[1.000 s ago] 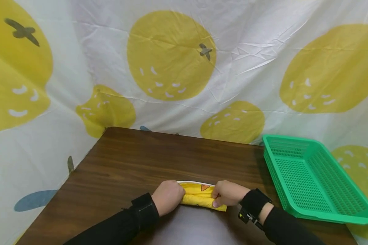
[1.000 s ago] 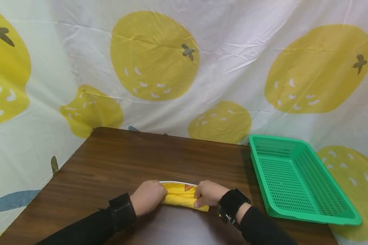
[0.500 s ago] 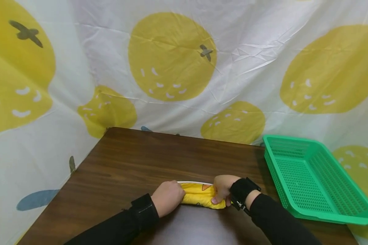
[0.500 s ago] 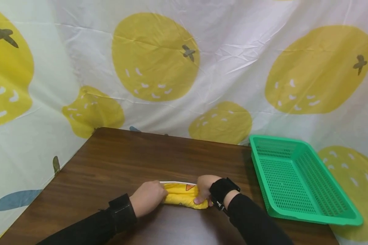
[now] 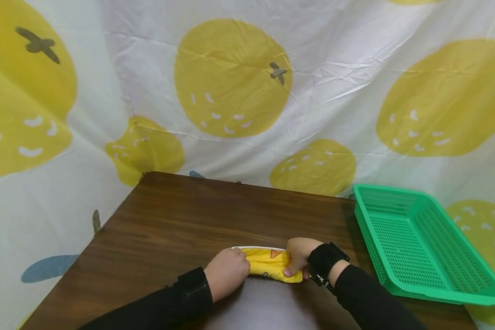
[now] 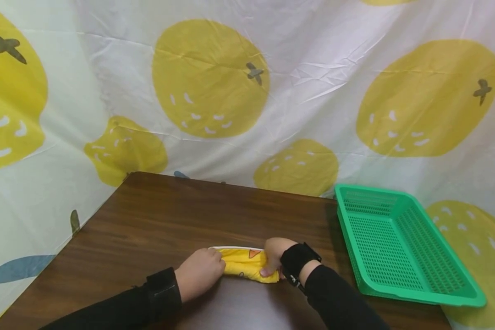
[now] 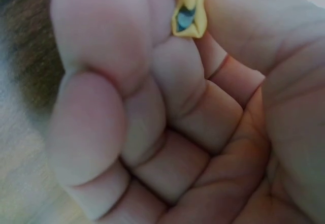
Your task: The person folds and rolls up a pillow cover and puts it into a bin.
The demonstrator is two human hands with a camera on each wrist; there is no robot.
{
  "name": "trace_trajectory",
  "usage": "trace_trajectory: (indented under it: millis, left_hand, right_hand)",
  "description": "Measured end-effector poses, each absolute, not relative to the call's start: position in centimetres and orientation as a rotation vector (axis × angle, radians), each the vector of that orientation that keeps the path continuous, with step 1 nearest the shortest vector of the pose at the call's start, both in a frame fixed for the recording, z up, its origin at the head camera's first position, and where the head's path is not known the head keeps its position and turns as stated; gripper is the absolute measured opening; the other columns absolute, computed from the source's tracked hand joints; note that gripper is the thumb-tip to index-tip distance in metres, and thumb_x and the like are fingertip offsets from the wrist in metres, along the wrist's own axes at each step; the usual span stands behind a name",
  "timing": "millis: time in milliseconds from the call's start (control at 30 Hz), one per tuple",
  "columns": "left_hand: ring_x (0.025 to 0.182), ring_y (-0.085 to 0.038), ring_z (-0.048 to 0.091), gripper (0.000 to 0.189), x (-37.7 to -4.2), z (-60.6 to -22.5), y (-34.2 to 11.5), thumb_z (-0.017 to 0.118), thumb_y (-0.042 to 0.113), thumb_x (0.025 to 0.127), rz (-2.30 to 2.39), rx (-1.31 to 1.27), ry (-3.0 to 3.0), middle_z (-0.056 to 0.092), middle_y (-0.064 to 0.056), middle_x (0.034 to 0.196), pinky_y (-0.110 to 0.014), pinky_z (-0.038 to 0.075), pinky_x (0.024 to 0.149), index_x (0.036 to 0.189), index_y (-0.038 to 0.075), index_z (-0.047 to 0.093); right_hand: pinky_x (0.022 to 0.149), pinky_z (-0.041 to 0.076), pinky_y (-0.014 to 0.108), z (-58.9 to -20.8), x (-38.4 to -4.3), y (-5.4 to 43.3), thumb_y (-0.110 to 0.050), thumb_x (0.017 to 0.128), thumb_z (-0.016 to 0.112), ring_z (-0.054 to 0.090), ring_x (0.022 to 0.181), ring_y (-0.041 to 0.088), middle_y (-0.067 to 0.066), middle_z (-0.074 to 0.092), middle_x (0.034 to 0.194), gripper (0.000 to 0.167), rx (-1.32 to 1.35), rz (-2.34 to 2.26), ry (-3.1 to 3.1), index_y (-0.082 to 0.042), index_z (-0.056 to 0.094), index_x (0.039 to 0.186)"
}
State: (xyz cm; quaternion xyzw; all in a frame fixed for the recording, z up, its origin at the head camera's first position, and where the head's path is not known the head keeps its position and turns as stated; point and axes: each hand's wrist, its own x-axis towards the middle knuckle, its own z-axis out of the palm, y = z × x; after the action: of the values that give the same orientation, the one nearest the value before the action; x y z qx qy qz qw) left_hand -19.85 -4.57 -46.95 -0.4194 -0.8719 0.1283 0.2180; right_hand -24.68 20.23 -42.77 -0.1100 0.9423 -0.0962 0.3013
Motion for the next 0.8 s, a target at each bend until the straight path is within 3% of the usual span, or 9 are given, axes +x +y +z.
trace_trajectory:
  millis: [267, 467, 800]
  left_hand:
    - [0.062, -0.011, 0.055, 0.013, -22.0, -46.9, -4.5, 0.084, 0.026, 0.09, 0.31, -1.158, -2.593, 0.068, 0.003, 0.07, -0.029, 0.053, 0.058, 0.083, 0.016, 0.08]
    - [0.061, -0.012, 0.046, 0.009, -24.6, -45.8, -3.9, 0.085, 0.018, 0.088, 0.057, -1.187, -2.89, 0.062, 0.004, 0.069, -0.029, 0.047, 0.061, 0.084, 0.013, 0.078]
    - [0.065, -0.013, 0.049, 0.007, -26.0, -45.4, -3.3, 0.086, 0.016, 0.085, -0.015, -1.217, -3.021, 0.063, 0.005, 0.073, -0.029, 0.046, 0.066, 0.088, 0.012, 0.081]
  right_hand:
    - [0.045, 0.042, 0.022, -43.0, -24.6, 20.1, -0.033, 0.085, 0.091, 0.053, 0.043, 0.012, 0.002, 0.058, 0.059, 0.036, -0.291, -0.293, 2.53, -0.007, 0.067, 0.079]
    - [0.047, 0.045, 0.022, -43.1, -24.8, 20.4, -0.036, 0.085, 0.09, 0.055, 0.046, 0.013, 0.003, 0.06, 0.064, 0.037, -0.257, -0.315, 2.52, -0.007, 0.067, 0.084]
    - [0.048, 0.045, 0.023, -43.4, -24.6, 20.9, -0.038, 0.085, 0.089, 0.054, 0.046, 0.013, 0.002, 0.059, 0.061, 0.038, -0.234, -0.325, 2.526, -0.007, 0.067, 0.08]
